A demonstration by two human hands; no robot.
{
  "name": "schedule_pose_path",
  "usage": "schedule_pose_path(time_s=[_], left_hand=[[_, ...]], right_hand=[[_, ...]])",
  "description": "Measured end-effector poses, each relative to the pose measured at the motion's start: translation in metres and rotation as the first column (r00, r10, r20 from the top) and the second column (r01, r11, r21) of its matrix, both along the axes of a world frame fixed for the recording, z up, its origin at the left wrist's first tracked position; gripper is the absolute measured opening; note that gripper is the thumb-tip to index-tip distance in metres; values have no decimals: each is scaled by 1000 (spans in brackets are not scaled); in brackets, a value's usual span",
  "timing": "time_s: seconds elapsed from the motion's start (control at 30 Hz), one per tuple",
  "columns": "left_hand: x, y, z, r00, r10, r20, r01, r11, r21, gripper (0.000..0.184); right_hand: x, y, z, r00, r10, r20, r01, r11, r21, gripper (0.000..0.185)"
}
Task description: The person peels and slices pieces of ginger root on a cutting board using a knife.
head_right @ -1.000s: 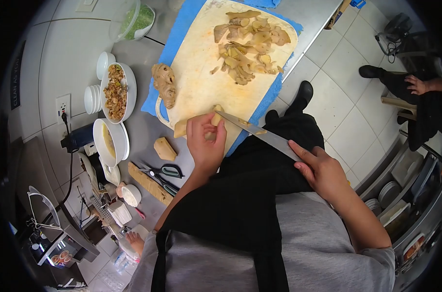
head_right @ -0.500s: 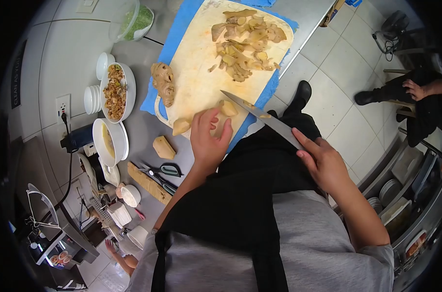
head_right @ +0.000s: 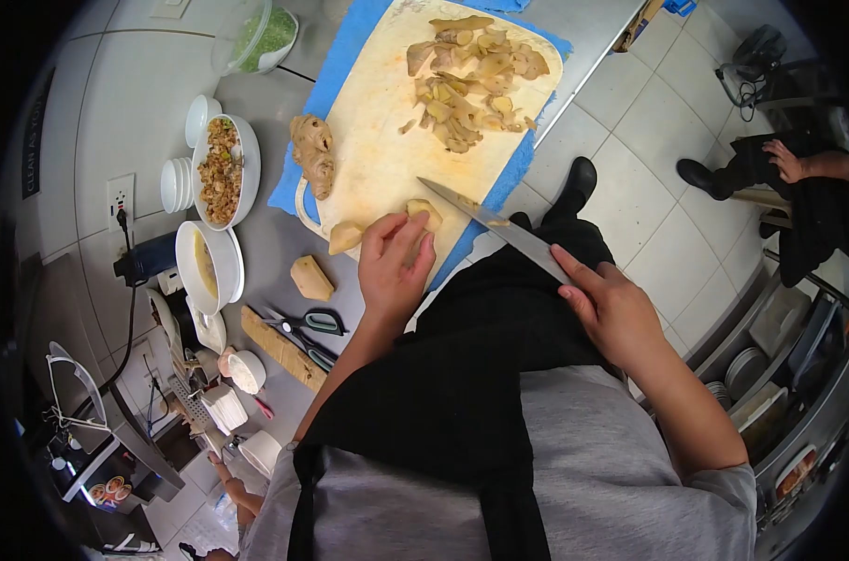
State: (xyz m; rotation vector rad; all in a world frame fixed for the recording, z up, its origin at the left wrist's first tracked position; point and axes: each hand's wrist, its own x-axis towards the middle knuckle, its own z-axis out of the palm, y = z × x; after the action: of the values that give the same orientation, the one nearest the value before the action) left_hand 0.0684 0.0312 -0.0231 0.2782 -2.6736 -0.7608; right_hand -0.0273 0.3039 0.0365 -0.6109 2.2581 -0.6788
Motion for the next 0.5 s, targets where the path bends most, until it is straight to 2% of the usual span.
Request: schedule_pose_path(time_s=[0.1,0.17,0.5], left_hand=[[3,1,-6,995,59,-78,-58,998,22,28],[3,1,-3,992,-8,-129,-2,997,-81,29],[0,5,-4,996,20,-83,-22,999,-30,29]], right_hand=[[4,8,1,1000,27,12,-27,1000,5,46],[8,13,1,999,45,-3,-45,999,-23,47],[11,20,-3,998,49,-36,-50,998,-35,48]])
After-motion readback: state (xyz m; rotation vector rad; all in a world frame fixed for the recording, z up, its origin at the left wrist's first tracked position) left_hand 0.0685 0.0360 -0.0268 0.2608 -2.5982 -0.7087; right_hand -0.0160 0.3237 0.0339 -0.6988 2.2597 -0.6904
